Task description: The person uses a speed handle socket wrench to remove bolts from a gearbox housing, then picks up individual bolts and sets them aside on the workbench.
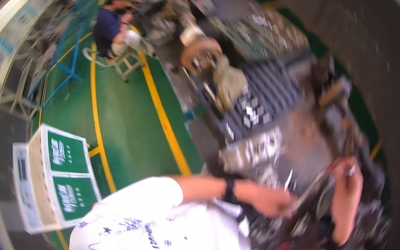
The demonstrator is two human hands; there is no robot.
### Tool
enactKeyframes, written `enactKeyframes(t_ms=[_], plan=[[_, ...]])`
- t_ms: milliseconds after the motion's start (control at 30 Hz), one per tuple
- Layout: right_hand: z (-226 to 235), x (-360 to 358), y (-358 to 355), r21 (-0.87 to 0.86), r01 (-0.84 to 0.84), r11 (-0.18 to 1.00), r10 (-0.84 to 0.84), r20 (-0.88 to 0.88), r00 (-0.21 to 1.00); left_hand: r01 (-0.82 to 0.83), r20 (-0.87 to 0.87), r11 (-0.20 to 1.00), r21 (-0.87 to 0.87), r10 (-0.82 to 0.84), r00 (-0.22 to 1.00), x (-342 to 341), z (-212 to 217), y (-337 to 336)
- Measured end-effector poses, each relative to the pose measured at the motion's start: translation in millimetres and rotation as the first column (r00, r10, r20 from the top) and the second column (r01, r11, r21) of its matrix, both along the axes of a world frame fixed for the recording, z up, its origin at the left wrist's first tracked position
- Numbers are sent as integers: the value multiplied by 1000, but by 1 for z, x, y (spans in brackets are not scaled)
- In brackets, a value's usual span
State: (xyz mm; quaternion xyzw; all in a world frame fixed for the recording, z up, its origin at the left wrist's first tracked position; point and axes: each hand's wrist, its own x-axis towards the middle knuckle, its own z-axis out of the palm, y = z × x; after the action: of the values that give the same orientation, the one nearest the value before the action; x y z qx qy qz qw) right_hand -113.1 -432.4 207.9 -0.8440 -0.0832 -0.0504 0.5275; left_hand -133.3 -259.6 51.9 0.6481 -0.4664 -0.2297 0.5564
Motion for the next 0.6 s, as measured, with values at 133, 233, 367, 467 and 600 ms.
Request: enactKeyframes(t_ms=[133, 233, 367, 467, 600], plan=[[-9, -22, 1, -10, 33, 999, -32, 57, 998, -384, -127, 912, 140, 402, 907, 72, 26, 73], [4, -9, 39, -264, -51, 963, 69, 62, 996, -600, -39, 781, -176, 603, 797, 144, 4, 53], [-12, -2, 89, -468, -118, 876, 289, 313, 905, -601, -1, 786, -145, 608, 794, 175, -11, 8], [-30, 12, 121, -508, -107, 855, 327, 366, 871, -483, 27, 875, -18, 484, 875, 105, 24, -46], [2, 62, 57, -492, -67, 868, 104, 49, 993, 71, -18, 989, 130, -69, 997, 46, 19, -9]])
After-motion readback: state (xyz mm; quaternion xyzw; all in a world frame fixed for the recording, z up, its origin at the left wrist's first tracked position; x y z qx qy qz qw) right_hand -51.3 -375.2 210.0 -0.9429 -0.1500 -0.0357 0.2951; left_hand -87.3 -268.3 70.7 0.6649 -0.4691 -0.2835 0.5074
